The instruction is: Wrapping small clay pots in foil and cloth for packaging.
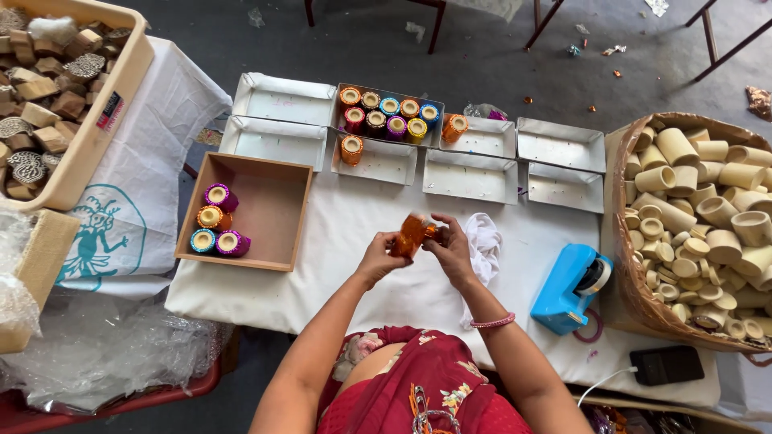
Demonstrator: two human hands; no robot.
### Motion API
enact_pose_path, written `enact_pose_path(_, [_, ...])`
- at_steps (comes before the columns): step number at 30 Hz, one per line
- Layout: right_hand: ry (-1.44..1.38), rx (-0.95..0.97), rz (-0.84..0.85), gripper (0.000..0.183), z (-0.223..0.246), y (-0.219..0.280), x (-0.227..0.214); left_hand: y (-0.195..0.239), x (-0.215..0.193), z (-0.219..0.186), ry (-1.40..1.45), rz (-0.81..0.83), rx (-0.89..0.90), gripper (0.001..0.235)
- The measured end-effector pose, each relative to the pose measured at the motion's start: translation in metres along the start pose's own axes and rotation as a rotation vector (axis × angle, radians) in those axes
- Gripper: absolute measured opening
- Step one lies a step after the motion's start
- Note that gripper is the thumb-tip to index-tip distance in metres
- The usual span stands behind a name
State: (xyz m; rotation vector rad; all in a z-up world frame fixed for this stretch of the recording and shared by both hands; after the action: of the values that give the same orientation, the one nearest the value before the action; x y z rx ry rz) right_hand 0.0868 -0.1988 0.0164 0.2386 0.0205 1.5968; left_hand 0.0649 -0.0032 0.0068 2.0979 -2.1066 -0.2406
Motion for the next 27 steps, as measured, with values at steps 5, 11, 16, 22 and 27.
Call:
enact_pose_path(5, [0.283, -0.301, 0.047, 0.054, 0.059, 0.013, 0.021, 0.001, -0.006, -0.006, -0.295, -0.143, 0.145, 0.061])
enact_pose_path(11, [0.777, -0.762, 0.087, 0.065, 0.131, 0.039, 0.053, 0.003, -0.011, -0.023, -0.379, -0.272, 0.265, 0.058])
enact_pose_path(16, [1.063, -0.829, 0.169, 0.05, 0.121, 0.04, 0.065, 0.014, -0.002, -0.049, -0.46, -0.266, 0.424, 0.06])
enact_pose_path(22, [1.27, -0.889, 0.21, 0.022, 0.103, 0.032, 0.062, 0.007, -0.009, -0.036, -0.556, -0.313, 0.442, 0.064])
enact_pose_path(27, [1.267, -0.71, 0.239, 0.042, 0.097, 0.026, 0.063, 0.012, -0.01, -0.048, -0.568, -0.318, 0.431, 0.063])
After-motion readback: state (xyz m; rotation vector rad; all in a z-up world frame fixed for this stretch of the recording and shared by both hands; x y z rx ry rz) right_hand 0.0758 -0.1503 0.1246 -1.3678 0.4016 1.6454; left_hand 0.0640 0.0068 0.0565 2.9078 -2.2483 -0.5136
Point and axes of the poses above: each hand's wrist, its own y-axis away from the middle knuckle, its own x-axis out of the palm, z = x × y, the point moved 4 cm from there along -y, towards the middle knuckle, and after that the axes turned 8 degrees about -z, right-handed, at the moved point
